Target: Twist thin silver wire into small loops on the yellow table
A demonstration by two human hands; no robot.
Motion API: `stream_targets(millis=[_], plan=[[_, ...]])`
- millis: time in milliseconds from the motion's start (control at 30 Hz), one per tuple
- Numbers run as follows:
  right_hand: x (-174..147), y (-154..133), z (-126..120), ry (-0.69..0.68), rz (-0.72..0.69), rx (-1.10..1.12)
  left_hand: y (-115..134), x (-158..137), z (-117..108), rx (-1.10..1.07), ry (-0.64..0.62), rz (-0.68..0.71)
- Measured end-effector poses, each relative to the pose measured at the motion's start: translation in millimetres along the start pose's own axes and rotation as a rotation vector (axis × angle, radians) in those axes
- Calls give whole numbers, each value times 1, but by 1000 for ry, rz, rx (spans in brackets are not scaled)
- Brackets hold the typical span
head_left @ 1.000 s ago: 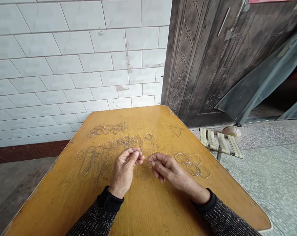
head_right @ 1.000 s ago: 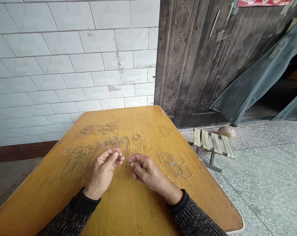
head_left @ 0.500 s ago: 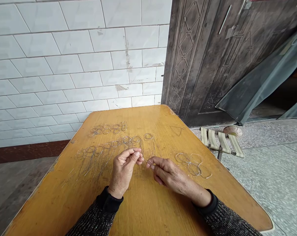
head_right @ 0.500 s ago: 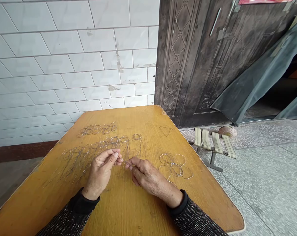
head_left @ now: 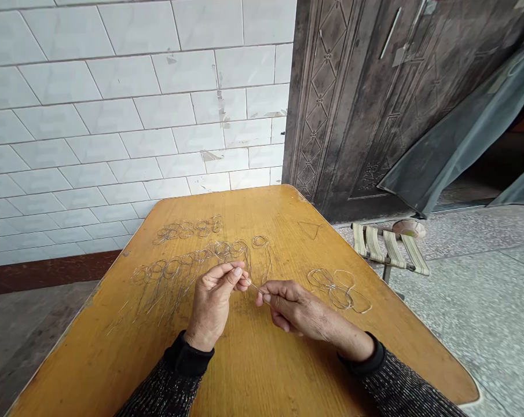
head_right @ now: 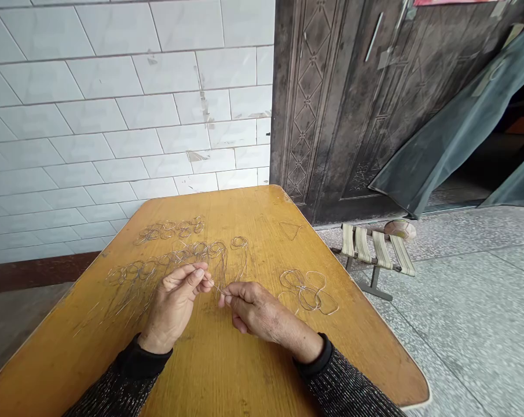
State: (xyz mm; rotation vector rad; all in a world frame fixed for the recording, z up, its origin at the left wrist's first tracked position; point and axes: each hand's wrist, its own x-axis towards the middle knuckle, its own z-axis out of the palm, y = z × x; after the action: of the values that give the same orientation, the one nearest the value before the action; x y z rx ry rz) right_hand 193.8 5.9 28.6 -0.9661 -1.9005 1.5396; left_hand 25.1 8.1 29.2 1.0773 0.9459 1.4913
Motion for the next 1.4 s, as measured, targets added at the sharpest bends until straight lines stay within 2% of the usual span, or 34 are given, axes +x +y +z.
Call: stream_targets(millis=[133, 233, 367, 433, 567, 700, 767, 933, 1133, 1400], plan=[[0, 3, 0, -25, 37, -17, 2, 4, -3, -94, 24, -54], [2, 7, -2, -12, -25, -30, 2, 5, -5, -92, 40, -48], [8, 6, -6, 322, -159, -38, -4, 2, -1, 40, -61, -94], [10, 4, -6, 433, -176, -16, -8, -2, 2, 172, -140, -105], [12, 2, -4, 416, -154, 68, -11, -7, 8, 434, -252, -18], [13, 3, -1, 371, -145, 103, -10, -9, 10, 556, -291, 63], [13, 3, 0, 396, -144, 110, -11, -9, 10, 527, -312, 26], [13, 3, 0, 512, -162, 204, -16, -11, 13, 317, -344, -180], [12, 6, -4, 579, -149, 297, -16, -16, 16, 344, -385, -146], [10, 5, -14, 617, -176, 267, -14, -21, 19, 243, -427, -307]])
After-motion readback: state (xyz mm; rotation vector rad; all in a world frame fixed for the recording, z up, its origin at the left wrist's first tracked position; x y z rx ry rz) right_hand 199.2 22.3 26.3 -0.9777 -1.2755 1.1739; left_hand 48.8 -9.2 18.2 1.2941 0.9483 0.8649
